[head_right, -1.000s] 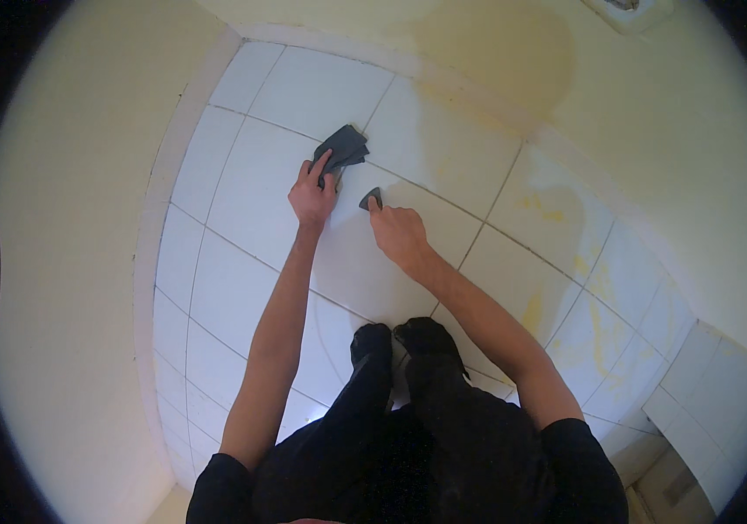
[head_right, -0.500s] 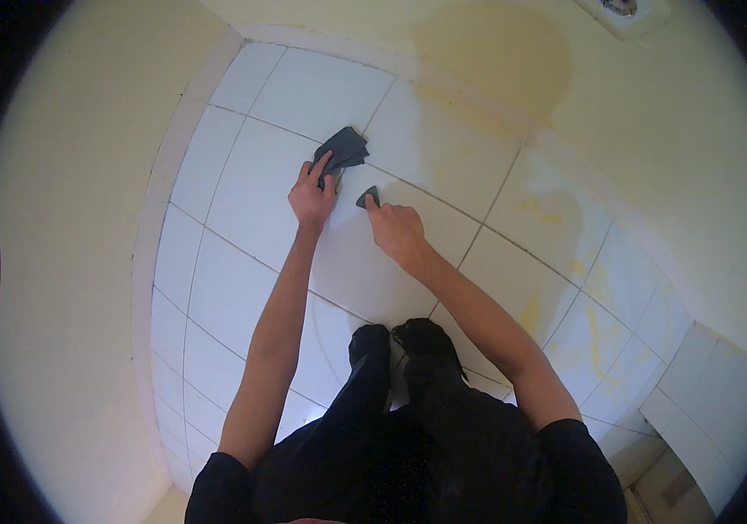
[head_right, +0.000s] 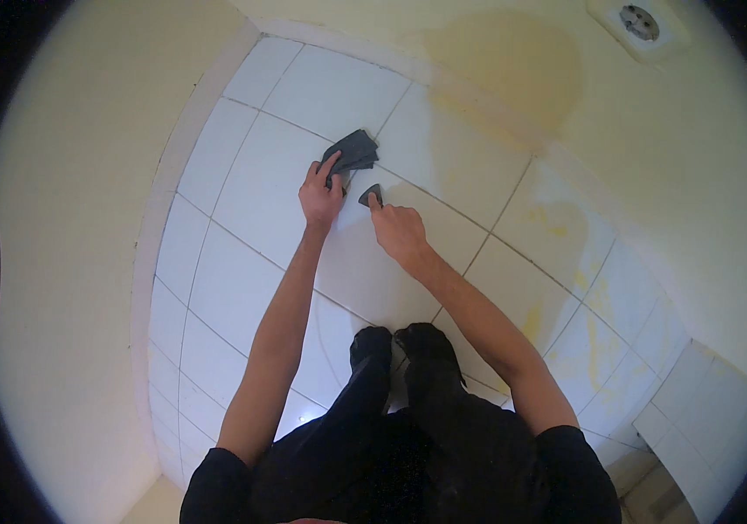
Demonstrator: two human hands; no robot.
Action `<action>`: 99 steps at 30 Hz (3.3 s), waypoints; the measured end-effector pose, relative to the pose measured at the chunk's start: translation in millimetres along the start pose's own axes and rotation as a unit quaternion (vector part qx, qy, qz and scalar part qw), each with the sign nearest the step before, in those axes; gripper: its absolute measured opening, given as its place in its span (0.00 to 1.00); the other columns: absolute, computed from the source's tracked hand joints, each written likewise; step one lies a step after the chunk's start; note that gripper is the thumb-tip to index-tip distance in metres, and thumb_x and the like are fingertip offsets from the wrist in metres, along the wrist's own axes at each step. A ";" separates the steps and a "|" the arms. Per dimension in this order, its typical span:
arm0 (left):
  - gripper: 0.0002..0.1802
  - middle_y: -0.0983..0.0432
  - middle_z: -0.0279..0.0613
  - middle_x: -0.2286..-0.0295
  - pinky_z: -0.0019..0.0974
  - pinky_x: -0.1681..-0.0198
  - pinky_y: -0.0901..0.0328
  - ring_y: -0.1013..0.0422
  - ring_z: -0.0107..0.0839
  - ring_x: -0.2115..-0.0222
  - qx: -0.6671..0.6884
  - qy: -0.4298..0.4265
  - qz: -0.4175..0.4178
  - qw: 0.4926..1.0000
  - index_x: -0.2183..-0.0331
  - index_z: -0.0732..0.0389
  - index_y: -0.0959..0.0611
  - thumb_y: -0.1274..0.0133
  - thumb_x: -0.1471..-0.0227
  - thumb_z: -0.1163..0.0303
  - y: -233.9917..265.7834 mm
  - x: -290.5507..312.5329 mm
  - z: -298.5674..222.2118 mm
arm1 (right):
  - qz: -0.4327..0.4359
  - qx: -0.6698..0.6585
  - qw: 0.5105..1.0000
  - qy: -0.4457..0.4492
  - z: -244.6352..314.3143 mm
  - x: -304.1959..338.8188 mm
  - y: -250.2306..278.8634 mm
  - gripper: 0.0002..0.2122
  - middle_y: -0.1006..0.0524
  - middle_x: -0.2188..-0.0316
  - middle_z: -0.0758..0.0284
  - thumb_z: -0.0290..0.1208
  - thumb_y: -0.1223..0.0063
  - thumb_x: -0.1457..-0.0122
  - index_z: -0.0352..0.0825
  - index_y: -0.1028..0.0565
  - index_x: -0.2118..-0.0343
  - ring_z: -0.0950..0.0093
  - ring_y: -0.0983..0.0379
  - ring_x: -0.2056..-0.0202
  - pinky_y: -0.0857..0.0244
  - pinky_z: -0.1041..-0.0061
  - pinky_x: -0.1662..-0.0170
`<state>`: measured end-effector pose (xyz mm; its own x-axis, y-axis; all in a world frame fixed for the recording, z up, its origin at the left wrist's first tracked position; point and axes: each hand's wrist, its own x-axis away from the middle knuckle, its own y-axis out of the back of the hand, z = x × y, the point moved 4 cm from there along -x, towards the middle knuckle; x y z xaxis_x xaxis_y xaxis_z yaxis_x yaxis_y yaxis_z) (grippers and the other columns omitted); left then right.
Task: The person scrapes grout or debris from a tiled surface using a small scraper and then wipes the area with a dark cloth.
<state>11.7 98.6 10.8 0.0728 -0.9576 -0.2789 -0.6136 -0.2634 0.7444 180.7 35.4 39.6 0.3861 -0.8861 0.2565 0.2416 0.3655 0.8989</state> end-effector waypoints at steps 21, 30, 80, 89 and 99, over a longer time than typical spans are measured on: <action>0.23 0.27 0.45 0.69 0.40 0.72 0.31 0.29 0.42 0.76 0.108 0.058 0.000 0.992 0.51 0.52 0.17 0.49 0.50 0.76 2.7 -2.1 6.6 | 0.010 -0.001 1.000 -0.001 7.7 -3.3 3.9 0.25 0.19 0.75 0.56 0.24 0.49 0.46 0.28 0.31 0.42 0.61 0.19 0.73 0.25 0.64 0.70; 0.24 0.28 0.48 0.69 0.38 0.71 0.33 0.30 0.40 0.76 0.118 0.024 -0.024 0.992 0.50 0.54 0.18 0.52 0.49 0.76 4.3 -3.3 9.4 | 0.012 0.015 1.000 0.006 18.5 -16.1 1.1 0.25 0.19 0.75 0.56 0.24 0.48 0.47 0.28 0.30 0.43 0.62 0.19 0.72 0.25 0.64 0.69; 0.23 0.27 0.47 0.67 0.42 0.72 0.32 0.28 0.43 0.76 0.117 0.040 0.000 0.992 0.50 0.53 0.18 0.50 0.50 0.77 3.3 -1.6 5.9 | -0.024 0.023 0.998 -0.056 3.6 -15.8 2.4 0.27 0.19 0.76 0.57 0.24 0.50 0.46 0.28 0.32 0.41 0.64 0.19 0.74 0.25 0.65 0.71; 0.25 0.29 0.48 0.70 0.36 0.67 0.33 0.30 0.41 0.72 0.159 0.086 -0.005 0.983 0.49 0.54 0.19 0.53 0.49 0.79 8.3 -1.4 7.7 | -0.038 0.027 0.998 -0.034 -2.9 -24.0 12.3 0.23 0.19 0.77 0.56 0.22 0.50 0.47 0.26 0.28 0.45 0.63 0.19 0.74 0.25 0.64 0.70; 0.26 0.24 0.50 0.62 0.45 0.67 0.27 0.23 0.49 0.71 -0.028 0.020 0.012 0.999 0.45 0.49 0.21 0.48 0.49 0.68 -2.5 -8.2 2.2 | 0.035 -0.020 0.999 -0.001 -13.7 1.5 14.0 0.23 0.20 0.74 0.53 0.28 0.54 0.42 0.35 0.30 0.41 0.57 0.20 0.69 0.27 0.58 0.66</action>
<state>10.9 107.4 9.9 0.0910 -0.9671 -0.2374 -0.5700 -0.2461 0.7839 197.0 43.1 47.7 0.4020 -0.8581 0.3195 0.2487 0.4381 0.8638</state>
